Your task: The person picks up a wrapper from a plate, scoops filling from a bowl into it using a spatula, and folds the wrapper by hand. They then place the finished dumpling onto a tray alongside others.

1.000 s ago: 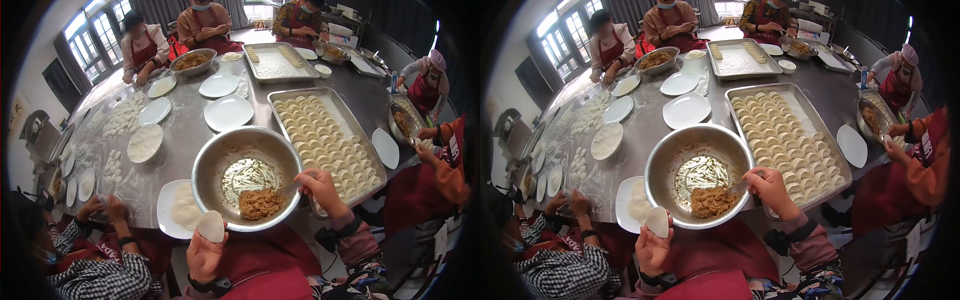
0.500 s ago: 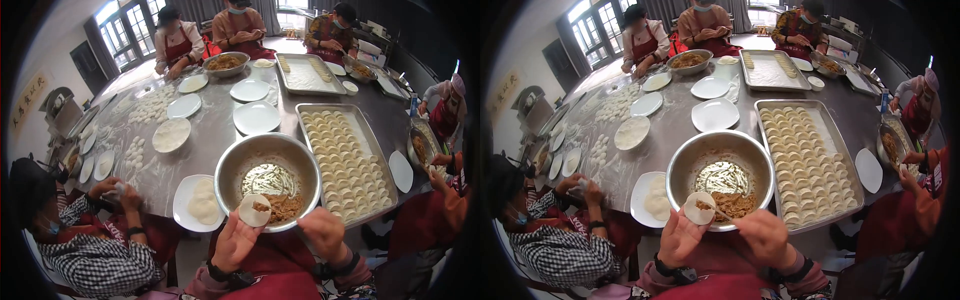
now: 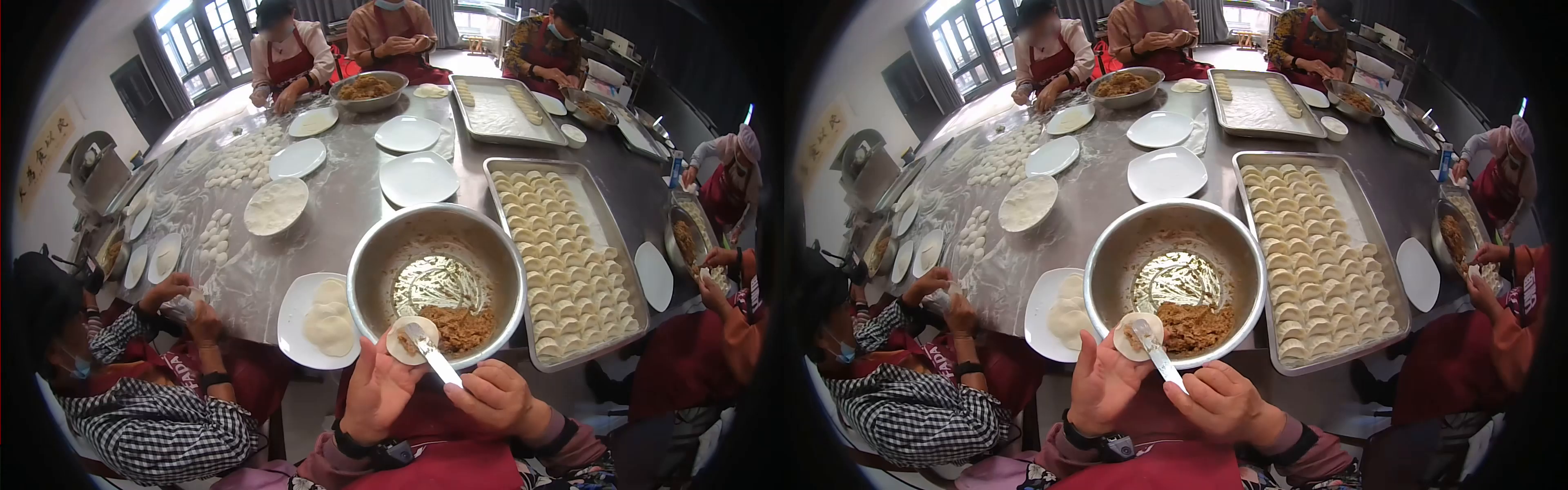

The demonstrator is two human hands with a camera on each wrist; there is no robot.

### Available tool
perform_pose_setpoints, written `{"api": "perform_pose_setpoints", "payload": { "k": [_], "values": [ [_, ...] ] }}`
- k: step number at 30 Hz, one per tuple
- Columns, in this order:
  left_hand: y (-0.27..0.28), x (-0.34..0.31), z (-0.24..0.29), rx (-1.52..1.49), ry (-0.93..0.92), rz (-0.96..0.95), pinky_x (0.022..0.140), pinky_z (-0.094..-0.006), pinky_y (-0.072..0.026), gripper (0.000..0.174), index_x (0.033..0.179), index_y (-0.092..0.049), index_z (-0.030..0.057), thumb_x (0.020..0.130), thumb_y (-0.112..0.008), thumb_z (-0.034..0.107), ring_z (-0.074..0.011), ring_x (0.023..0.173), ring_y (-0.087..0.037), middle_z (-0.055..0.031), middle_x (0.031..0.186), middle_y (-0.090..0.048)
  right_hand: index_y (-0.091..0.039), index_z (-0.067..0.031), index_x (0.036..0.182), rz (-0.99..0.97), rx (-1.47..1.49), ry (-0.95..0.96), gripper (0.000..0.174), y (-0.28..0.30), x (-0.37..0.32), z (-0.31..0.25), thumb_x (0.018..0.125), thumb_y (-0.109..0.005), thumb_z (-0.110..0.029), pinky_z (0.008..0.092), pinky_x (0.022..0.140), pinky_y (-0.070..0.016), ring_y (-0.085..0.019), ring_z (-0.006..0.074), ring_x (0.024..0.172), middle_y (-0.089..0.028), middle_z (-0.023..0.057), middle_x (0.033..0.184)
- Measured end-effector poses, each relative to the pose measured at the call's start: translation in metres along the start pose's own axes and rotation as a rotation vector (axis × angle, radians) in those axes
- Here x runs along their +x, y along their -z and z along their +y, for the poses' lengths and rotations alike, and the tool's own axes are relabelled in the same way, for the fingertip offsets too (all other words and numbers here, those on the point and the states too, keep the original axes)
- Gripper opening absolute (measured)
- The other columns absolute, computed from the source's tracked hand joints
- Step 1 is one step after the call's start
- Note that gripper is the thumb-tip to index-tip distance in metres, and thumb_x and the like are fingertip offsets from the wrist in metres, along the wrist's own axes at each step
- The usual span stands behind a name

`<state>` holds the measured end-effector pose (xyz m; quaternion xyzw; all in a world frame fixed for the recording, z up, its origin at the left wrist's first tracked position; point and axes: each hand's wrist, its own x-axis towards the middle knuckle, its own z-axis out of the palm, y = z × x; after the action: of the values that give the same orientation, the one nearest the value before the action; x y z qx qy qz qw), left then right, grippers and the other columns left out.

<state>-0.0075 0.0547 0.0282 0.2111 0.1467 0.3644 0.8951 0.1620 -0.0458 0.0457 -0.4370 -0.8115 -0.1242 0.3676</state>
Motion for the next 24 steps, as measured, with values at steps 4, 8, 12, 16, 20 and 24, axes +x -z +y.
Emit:
{"api": "perform_pose_setpoints", "payload": {
  "k": [4,8,12,16,20,24],
  "values": [
    [0.006,0.001,0.007,0.026,-0.110,0.071,0.110,-0.0452,-0.0261,0.076,0.139,-0.025,-0.0018,0.092,-0.038,0.056,-0.0312,0.130,-0.035,-0.0197,0.138,-0.037,-0.065,-0.0002,0.096,0.129,0.144,-0.119,0.028,0.021,0.001,0.001,0.069,-0.066,-0.004,0.0335,0.059,-0.0488,-0.056,0.0225,0.064,-0.058,0.0088,0.078],
    [0.017,-0.001,0.014,0.173,-0.241,0.099,0.109,-0.0436,-0.0278,0.075,0.140,-0.025,-0.0014,0.092,-0.040,0.054,-0.0299,0.129,-0.036,-0.0172,0.139,-0.038,-0.065,-0.0005,0.093,0.282,0.303,-0.577,0.017,0.032,-0.012,0.013,0.077,-0.061,0.003,0.0315,0.055,-0.0447,-0.057,0.0259,0.062,-0.061,0.0121,0.076],
    [0.028,-0.007,0.023,0.209,-0.271,0.119,0.104,-0.0445,-0.0352,0.069,0.140,-0.025,0.0006,0.095,-0.040,0.049,-0.0280,0.127,-0.040,-0.0143,0.138,-0.040,-0.063,-0.0004,0.091,0.305,0.066,-0.781,0.010,0.040,-0.016,0.032,0.083,-0.058,0.000,0.0338,0.058,-0.0451,-0.058,0.0293,0.066,-0.060,0.0140,0.076],
    [0.033,-0.016,0.026,0.163,-0.252,0.143,0.099,-0.0457,-0.0420,0.066,0.141,-0.023,0.0022,0.095,-0.040,0.048,-0.0270,0.125,-0.043,-0.0140,0.138,-0.040,-0.060,0.0001,0.090,0.150,0.045,-0.796,0.008,0.044,-0.009,0.051,0.086,-0.055,-0.005,0.0375,0.065,-0.0453,-0.058,0.0334,0.073,-0.060,0.0159,0.078],
    [0.037,-0.023,0.026,0.166,-0.229,0.186,0.096,-0.0470,-0.0451,0.066,0.141,-0.023,0.0034,0.095,-0.040,0.047,-0.0282,0.123,-0.045,-0.0144,0.137,-0.041,-0.060,-0.0004,0.087,0.113,0.025,-0.783,0.008,0.033,-0.004,0.069,0.087,-0.054,-0.007,0.0390,0.065,-0.0454,-0.058,0.0342,0.073,-0.059,0.0161,0.078],
    [0.046,-0.028,0.026,0.174,-0.215,0.192,0.095,-0.0481,-0.0460,0.064,0.141,-0.024,0.0045,0.095,-0.040,0.046,-0.0302,0.120,-0.048,-0.0145,0.135,-0.043,-0.059,-0.0004,0.085,0.039,0.007,-0.764,0.011,0.022,-0.003,0.082,0.087,-0.053,-0.010,0.0406,0.065,-0.0454,-0.058,0.0354,0.074,-0.060,0.0166,0.079]
  ]
}}
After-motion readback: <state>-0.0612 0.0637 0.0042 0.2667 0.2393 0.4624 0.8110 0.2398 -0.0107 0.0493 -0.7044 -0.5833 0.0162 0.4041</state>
